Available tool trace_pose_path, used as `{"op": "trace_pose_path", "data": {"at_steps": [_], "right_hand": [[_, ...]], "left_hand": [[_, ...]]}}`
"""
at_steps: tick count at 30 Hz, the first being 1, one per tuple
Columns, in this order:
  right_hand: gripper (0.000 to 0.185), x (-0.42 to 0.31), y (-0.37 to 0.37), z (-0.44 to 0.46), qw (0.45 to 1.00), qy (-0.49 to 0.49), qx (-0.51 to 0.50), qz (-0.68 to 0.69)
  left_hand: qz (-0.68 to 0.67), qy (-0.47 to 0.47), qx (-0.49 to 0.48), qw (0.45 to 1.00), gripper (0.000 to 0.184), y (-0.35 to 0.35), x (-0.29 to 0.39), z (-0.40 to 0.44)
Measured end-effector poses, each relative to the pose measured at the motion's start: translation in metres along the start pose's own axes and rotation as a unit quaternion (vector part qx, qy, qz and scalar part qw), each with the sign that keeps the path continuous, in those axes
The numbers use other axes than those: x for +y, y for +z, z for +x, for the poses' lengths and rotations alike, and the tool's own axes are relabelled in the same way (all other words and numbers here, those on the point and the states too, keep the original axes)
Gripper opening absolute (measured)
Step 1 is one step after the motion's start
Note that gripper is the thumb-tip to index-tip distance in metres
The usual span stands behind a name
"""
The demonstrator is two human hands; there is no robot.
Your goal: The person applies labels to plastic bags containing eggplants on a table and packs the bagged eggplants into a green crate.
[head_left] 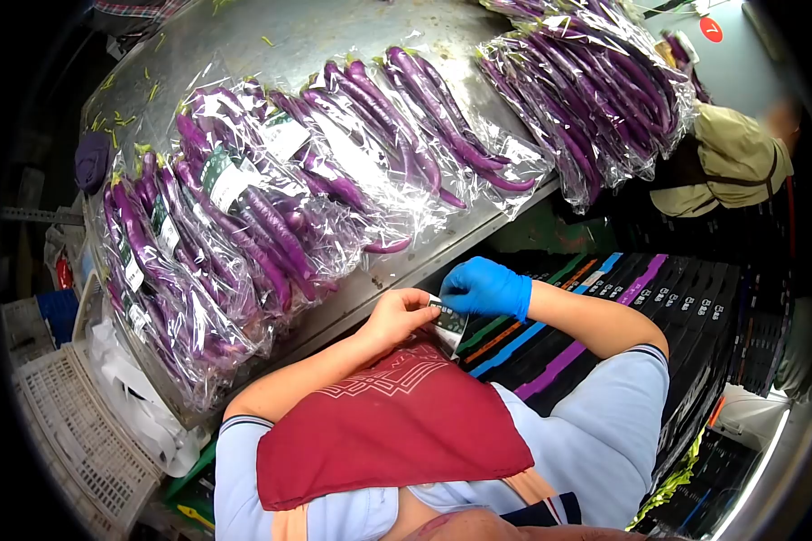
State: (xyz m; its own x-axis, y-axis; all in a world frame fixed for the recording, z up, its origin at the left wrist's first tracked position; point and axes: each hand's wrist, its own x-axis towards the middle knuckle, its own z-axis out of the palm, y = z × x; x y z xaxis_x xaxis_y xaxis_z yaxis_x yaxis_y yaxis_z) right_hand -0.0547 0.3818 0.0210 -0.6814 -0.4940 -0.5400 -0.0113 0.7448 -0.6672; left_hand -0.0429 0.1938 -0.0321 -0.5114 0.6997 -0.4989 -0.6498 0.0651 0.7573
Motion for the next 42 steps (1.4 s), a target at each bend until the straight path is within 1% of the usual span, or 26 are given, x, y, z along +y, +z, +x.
{"op": "trace_pose_path", "data": {"at_steps": [3, 4, 5, 7, 9, 10, 11, 13, 16, 17, 19, 21, 22, 23, 25, 27, 31, 32, 33, 35, 36, 38, 39, 42], "right_hand": [[0.022, 0.013, -0.014, 0.004, 0.991, 0.033, 0.129, 0.018], [0.023, 0.016, -0.024, 0.009, 0.981, 0.024, 0.164, 0.098], [0.024, 0.017, -0.038, 0.006, 0.981, 0.02, 0.173, 0.082], [0.027, 0.005, -0.049, 0.004, 0.992, 0.0, 0.077, 0.098], [0.023, -0.001, -0.04, 0.007, 0.999, -0.028, 0.022, -0.008], [0.026, -0.006, -0.035, 0.007, 0.999, -0.027, 0.01, -0.02], [0.024, 0.002, -0.024, 0.01, 0.999, -0.037, 0.014, -0.031], [0.025, 0.0, -0.024, 0.011, 1.0, -0.02, 0.007, 0.002], [0.023, 0.011, -0.036, 0.017, 0.995, 0.001, 0.087, -0.057], [0.022, 0.02, -0.042, 0.018, 0.993, -0.002, 0.12, -0.011], [0.024, 0.007, -0.054, 0.012, 0.996, 0.019, 0.074, 0.041], [0.022, 0.008, -0.042, 0.012, 0.999, -0.008, 0.018, 0.036], [0.024, 0.008, -0.033, 0.014, 0.999, -0.038, 0.017, 0.034], [0.023, 0.006, -0.03, 0.013, 1.0, -0.001, -0.007, 0.019], [0.022, 0.002, -0.035, 0.013, 1.0, -0.005, 0.004, 0.027], [0.02, 0.018, -0.034, 0.018, 0.998, -0.017, 0.062, -0.003], [0.025, 0.028, -0.041, 0.017, 0.99, 0.033, 0.059, 0.121], [0.031, 0.026, -0.042, 0.016, 0.994, 0.026, 0.049, 0.092], [0.034, 0.022, -0.042, 0.017, 0.98, 0.07, 0.039, 0.18], [0.038, 0.015, -0.041, 0.018, 0.923, 0.156, 0.02, 0.35], [0.04, 0.017, -0.04, 0.018, 0.9, 0.166, 0.02, 0.402], [0.036, 0.012, -0.033, 0.016, 0.956, 0.102, 0.026, 0.275], [0.035, 0.01, -0.031, 0.015, 0.975, 0.068, 0.029, 0.209], [0.03, 0.014, -0.034, 0.015, 0.965, 0.092, 0.012, 0.246]], "left_hand": [[0.041, -0.001, -0.003, 0.999, 0.015, -0.002, 0.003, 0.002], [0.02, -0.006, 0.003, 1.0, 0.015, -0.002, 0.003, 0.004], [-0.001, -0.011, 0.01, 1.0, 0.015, -0.003, 0.002, 0.005], [-0.031, -0.019, 0.02, 0.999, 0.015, -0.005, 0.003, 0.007], [-0.047, -0.023, 0.022, 0.998, 0.015, -0.007, 0.006, 0.011], [-0.045, -0.022, 0.022, 0.998, 0.016, -0.007, 0.007, 0.012], [-0.043, -0.021, 0.023, 0.999, 0.016, -0.007, 0.009, 0.012], [-0.041, -0.019, 0.019, 0.999, 0.015, -0.007, 0.01, 0.015], [-0.04, -0.02, 0.011, 0.999, 0.014, -0.008, 0.009, 0.017], [-0.042, -0.02, 0.01, 0.999, 0.014, -0.007, 0.012, 0.017], [-0.047, -0.023, 0.011, 0.999, 0.014, -0.007, 0.017, 0.017], [-0.052, -0.03, 0.009, 0.998, 0.014, -0.008, 0.023, 0.017], [-0.04, -0.032, 0.01, 0.999, 0.015, -0.009, 0.023, 0.019], [-0.027, -0.033, 0.012, 0.999, 0.016, -0.009, 0.022, 0.02], [-0.026, -0.032, 0.011, 0.999, 0.017, -0.009, 0.022, 0.02], [-0.047, -0.025, 0.004, 0.999, 0.017, -0.01, 0.025, 0.021], [-0.051, -0.015, 0.005, 0.999, 0.018, -0.011, 0.019, 0.023], [-0.05, -0.016, 0.004, 0.999, 0.018, -0.013, 0.017, 0.024], [-0.05, -0.017, 0.003, 0.999, 0.018, -0.013, 0.016, 0.024], [-0.059, -0.006, 0.004, 0.998, 0.018, -0.014, 0.018, 0.023], [-0.063, 0.0, 0.004, 0.998, 0.018, -0.014, 0.018, 0.022], [-0.061, 0.001, 0.004, 0.998, 0.019, -0.016, 0.018, 0.023], [-0.06, 0.001, 0.003, 0.998, 0.019, -0.017, 0.018, 0.023], [-0.055, 0.001, 0.011, 0.998, 0.02, -0.016, 0.018, 0.023]]}}
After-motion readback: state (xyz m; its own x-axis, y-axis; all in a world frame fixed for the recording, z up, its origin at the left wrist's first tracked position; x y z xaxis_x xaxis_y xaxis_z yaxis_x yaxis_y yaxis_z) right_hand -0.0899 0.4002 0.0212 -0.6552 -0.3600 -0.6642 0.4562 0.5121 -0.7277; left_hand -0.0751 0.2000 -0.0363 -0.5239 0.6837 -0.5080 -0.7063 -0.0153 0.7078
